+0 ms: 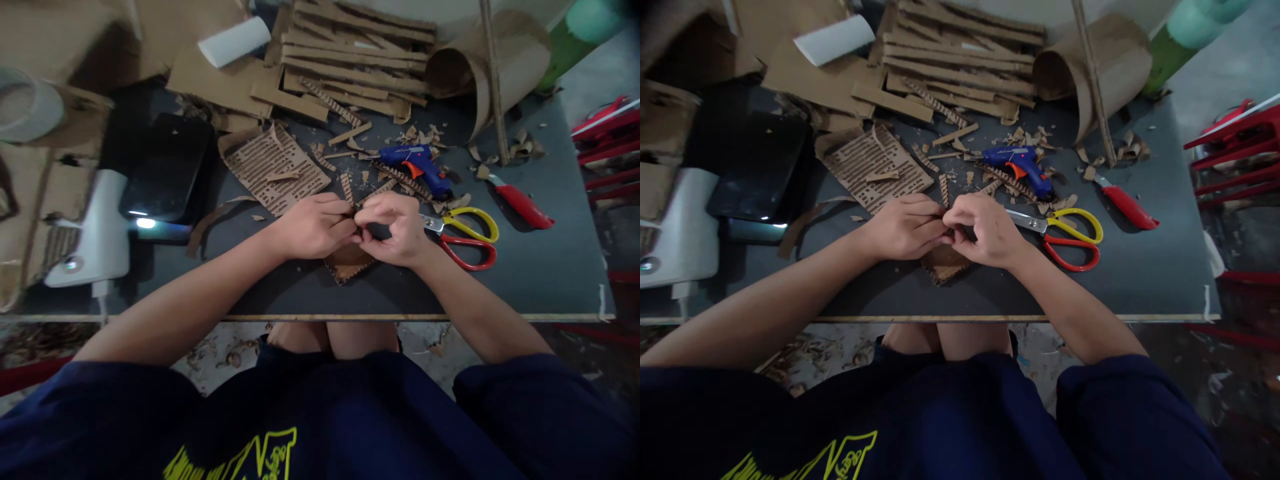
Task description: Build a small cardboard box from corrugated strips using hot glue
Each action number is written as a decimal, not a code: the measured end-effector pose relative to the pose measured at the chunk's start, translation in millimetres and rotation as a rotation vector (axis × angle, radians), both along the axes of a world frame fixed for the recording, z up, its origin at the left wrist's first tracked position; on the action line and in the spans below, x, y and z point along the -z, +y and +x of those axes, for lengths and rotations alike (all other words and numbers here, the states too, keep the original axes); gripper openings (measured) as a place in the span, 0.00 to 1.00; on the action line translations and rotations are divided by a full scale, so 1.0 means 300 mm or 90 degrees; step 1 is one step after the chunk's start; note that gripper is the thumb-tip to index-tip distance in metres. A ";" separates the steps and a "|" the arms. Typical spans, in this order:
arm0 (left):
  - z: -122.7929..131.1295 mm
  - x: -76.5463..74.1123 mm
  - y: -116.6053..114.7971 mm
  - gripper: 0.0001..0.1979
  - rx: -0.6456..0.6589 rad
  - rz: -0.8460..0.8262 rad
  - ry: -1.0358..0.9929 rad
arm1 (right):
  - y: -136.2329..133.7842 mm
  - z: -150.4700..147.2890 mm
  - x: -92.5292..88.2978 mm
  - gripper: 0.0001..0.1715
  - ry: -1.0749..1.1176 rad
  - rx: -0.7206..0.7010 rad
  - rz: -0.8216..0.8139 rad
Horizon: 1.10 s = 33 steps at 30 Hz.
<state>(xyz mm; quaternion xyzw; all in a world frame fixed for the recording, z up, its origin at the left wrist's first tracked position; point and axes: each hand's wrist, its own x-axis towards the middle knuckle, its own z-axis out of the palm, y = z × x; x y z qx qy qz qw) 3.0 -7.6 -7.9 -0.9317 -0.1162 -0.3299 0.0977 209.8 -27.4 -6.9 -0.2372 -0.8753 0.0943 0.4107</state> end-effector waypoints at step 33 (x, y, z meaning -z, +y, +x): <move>-0.005 -0.002 0.005 0.20 0.001 0.023 0.018 | -0.007 -0.003 -0.012 0.18 -0.036 0.041 -0.003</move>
